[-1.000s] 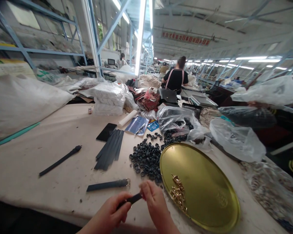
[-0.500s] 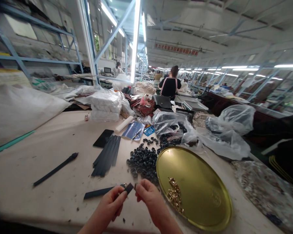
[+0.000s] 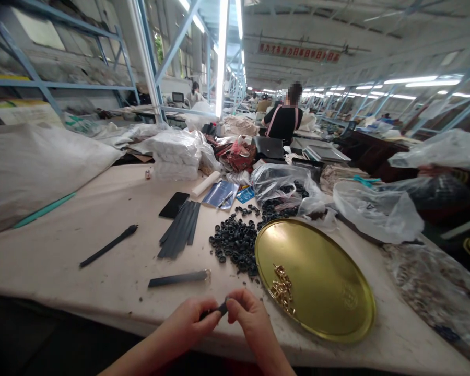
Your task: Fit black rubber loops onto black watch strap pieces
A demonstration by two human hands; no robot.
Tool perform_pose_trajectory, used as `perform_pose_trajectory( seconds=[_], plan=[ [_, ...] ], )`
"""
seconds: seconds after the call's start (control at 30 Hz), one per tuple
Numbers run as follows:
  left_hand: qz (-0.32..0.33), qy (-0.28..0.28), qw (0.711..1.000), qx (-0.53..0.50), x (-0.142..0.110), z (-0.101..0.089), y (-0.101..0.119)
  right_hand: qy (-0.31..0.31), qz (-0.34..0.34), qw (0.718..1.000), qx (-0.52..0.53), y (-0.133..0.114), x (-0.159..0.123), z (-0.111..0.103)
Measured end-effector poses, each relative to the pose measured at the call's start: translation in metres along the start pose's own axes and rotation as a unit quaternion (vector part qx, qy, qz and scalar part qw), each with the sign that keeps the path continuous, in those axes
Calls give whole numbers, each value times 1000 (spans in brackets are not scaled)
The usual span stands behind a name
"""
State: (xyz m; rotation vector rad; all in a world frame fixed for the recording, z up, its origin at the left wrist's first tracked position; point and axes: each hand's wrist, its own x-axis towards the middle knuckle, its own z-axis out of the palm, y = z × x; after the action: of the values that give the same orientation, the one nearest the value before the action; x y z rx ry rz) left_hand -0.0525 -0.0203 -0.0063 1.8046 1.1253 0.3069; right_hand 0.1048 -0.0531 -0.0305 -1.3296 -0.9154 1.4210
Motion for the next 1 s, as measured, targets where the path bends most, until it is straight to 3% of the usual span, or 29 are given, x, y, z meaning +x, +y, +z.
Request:
perform_pose_trajectory(
  seconds=[0.17, 0.33, 0.47, 0.77, 1.0],
  plan=[
    [5, 5, 1000, 2, 2, 5, 1, -7, 14, 1000, 3, 4, -3, -1],
    [24, -48, 988, -144, -2, 3, 0, 31, 25, 999, 8, 10, 0, 0],
    [12, -13, 983, -183, 0, 4, -2, 3, 31, 999, 35, 11, -1, 6],
    [-28, -29, 974, -223, 3, 1, -3, -14, 95, 959, 265, 2, -10, 9],
    [-34, 19, 990, -134, 2, 2, -4, -33, 78, 980, 178, 11, -11, 6]
  ],
)
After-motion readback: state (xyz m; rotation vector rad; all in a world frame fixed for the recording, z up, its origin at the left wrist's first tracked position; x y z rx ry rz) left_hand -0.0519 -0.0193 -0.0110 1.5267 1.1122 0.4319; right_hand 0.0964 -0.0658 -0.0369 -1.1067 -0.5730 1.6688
